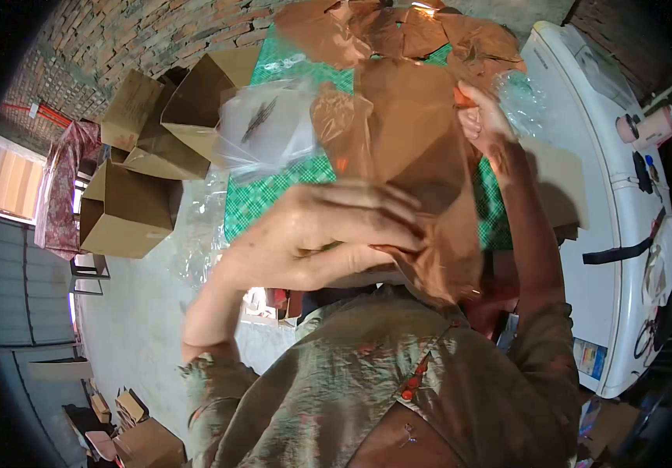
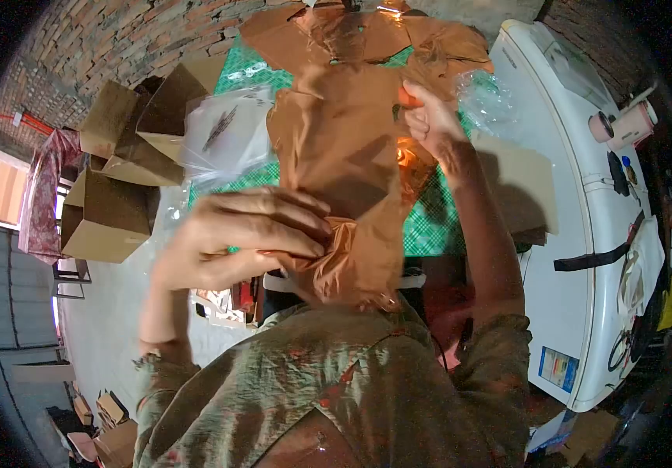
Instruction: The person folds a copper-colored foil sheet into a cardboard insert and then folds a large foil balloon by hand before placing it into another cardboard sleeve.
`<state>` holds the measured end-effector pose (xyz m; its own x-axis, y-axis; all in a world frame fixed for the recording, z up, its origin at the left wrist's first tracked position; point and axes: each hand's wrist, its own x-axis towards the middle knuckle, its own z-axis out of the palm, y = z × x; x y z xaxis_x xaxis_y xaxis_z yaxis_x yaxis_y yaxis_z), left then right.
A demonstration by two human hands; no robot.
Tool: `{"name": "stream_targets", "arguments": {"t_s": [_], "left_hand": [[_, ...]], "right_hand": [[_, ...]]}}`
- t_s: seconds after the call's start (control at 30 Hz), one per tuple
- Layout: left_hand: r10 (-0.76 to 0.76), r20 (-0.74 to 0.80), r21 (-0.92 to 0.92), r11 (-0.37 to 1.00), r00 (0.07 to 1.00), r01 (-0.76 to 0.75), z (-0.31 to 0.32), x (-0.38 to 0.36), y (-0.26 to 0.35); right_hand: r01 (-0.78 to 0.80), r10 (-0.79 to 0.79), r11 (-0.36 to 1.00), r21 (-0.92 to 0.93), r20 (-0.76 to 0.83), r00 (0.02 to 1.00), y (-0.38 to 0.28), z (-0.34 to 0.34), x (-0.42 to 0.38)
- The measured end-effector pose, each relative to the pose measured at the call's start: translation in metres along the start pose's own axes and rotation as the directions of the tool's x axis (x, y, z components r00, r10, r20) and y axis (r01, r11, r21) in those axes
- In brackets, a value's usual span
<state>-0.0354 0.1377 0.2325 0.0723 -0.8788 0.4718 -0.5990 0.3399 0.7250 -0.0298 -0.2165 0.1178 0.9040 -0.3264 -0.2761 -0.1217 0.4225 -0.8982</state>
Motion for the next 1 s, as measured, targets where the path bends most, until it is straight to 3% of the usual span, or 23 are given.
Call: {"name": "stream_targets", "arguments": {"t_s": [0.1,0.27,0.33,0.43,0.47,0.53,0.63,0.7,0.77,0.8,0.9,1.0], "left_hand": [[-0.173,-0.148,-0.006,0.985,0.974,0.174,0.043,-0.052,-0.055],[-0.333,-0.314,0.161,0.904,0.889,0.396,0.111,-0.109,-0.118],[-0.333,-0.326,0.246,0.874,0.885,0.42,0.119,-0.116,-0.121],[-0.316,-0.368,0.292,0.854,0.875,0.431,0.13,-0.124,-0.13],[-0.298,-0.389,0.296,0.855,0.872,0.425,0.133,-0.125,-0.133],[-0.266,-0.401,0.303,0.864,0.876,0.402,0.135,-0.126,-0.137],[-0.311,-0.466,0.275,0.839,0.828,0.47,0.134,-0.12,-0.128],[-0.358,-0.406,0.323,0.804,0.841,0.499,0.13,-0.128,-0.124],[-0.374,-0.409,0.348,0.779,0.832,0.521,0.128,-0.136,-0.123],[-0.394,-0.431,0.325,0.772,0.812,0.547,0.129,-0.141,-0.122],[-0.422,-0.454,0.291,0.762,0.785,0.578,0.131,-0.15,-0.118],[-0.394,-0.485,0.322,0.749,0.781,0.578,0.136,-0.151,-0.121]], "right_hand": [[-0.042,0.026,0.995,0.088,0.172,0.985,0.037,-0.034,0.029],[-0.071,0.072,0.995,0.069,-0.003,0.997,0.063,-0.055,0.054],[-0.108,0.114,0.991,0.085,-0.078,0.99,0.061,-0.048,0.052],[-0.056,0.049,0.998,-0.031,-0.197,0.979,0.058,-0.035,0.047],[-0.106,0.108,0.994,0.019,-0.147,0.983,0.064,-0.055,0.062],[-0.061,0.062,0.998,0.014,-0.046,0.997,0.059,-0.057,0.058],[-0.137,0.118,0.987,-0.082,-0.208,0.971,0.071,-0.078,0.075],[-0.205,0.195,0.974,-0.093,-0.101,0.975,0.066,-0.097,0.082],[-0.194,0.208,0.974,-0.12,0.117,0.971,0.066,-0.124,0.094],[-0.178,0.178,0.978,-0.107,-0.014,0.984,0.065,-0.109,0.087],[-0.252,0.246,0.968,-0.011,-0.188,0.951,0.055,-0.088,0.078],[-0.243,0.244,0.97,0.026,-0.152,0.958,0.055,-0.098,0.087]]}}
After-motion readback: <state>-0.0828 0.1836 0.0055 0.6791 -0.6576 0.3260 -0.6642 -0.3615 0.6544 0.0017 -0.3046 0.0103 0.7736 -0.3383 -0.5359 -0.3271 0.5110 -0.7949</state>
